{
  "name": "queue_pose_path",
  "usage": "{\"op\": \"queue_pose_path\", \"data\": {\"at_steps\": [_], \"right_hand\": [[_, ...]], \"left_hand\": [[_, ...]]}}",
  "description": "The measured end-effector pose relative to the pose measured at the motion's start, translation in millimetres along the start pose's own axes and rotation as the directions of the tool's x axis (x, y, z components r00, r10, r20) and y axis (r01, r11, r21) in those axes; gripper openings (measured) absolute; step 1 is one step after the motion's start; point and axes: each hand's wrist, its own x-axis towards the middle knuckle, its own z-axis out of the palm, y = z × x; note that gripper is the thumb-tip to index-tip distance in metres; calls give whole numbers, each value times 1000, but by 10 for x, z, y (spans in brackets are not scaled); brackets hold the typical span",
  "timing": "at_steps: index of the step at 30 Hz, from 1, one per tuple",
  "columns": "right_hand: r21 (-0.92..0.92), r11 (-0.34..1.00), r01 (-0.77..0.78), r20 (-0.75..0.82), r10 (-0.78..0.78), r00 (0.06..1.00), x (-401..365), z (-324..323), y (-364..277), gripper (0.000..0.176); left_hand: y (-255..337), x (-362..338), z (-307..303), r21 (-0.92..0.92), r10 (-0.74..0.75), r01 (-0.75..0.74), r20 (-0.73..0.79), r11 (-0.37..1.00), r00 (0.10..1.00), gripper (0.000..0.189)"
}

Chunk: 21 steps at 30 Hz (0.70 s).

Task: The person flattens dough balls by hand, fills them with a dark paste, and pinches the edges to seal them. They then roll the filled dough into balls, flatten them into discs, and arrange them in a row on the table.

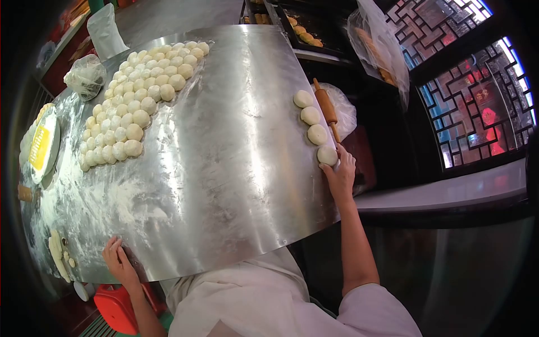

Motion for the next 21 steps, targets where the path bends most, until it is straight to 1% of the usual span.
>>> {"op": "queue_pose_path", "data": {"at_steps": [1,2,4,5,6,7,8,9,10,11,12,13,15,17,19,20,21], "right_hand": [[-28,998,-47,49,49,998,31,17,-17,77],[-25,999,-47,47,48,998,53,46,-41,77],[-134,988,-76,50,83,995,91,102,-100,78],[-131,989,-69,51,76,996,104,90,-136,78],[-197,979,-46,17,50,999,98,58,-188,78],[-256,967,-20,-10,18,1000,91,47,-264,77],[-274,962,9,-29,-18,999,83,49,-352,75],[-221,974,39,-25,-45,999,82,50,-530,73],[-87,990,112,26,-110,994,77,91,-808,68],[51,983,174,60,-177,982,82,132,-1109,64],[191,952,239,118,-264,957,67,212,-1446,55],[225,939,260,124,-292,948,60,337,-1764,55],[484,798,359,229,-512,828,74,584,-2386,52],[572,742,349,281,-577,767,111,900,-2944,55],[569,754,329,344,-582,737,171,1174,-3495,57],[576,747,333,346,-592,728,173,1313,-3718,57],[539,726,427,303,-640,706,176,1463,-3912,54]], "left_hand": [[15,1,-4,0,-3,3,-2,1000,1000,18],[28,2,-4,-1,-7,7,-3,1000,1000,18],[32,5,4,-5,-8,8,-10,1000,1000,18],[25,-3,2,-8,-11,11,-17,1000,1000,19],[17,-5,5,-2,-20,20,-23,1000,1000,19],[7,6,21,-12,13,-13,-26,1000,1000,19],[-17,-2,16,-8,35,-35,-34,999,999,19],[-42,0,22,-28,34,-35,-39,999,999,18],[40,34,-16,-11,71,-72,-50,997,996,17],[21,33,-3,-7,57,-57,-64,998,996,16],[83,51,-20,-54,58,-63,-79,997,995,16],[112,56,-39,-57,42,-47,-87,997,995,16],[174,55,-63,-57,0,-6,-101,998,995,16],[118,56,-53,-57,29,-34,-101,998,994,17],[102,53,-52,-57,-3,-3,-112,998,994,18],[106,43,-58,-63,-11,4,-106,998,994,17],[102,43,-58,-71,-18,11,-100,997,995,17]]}}
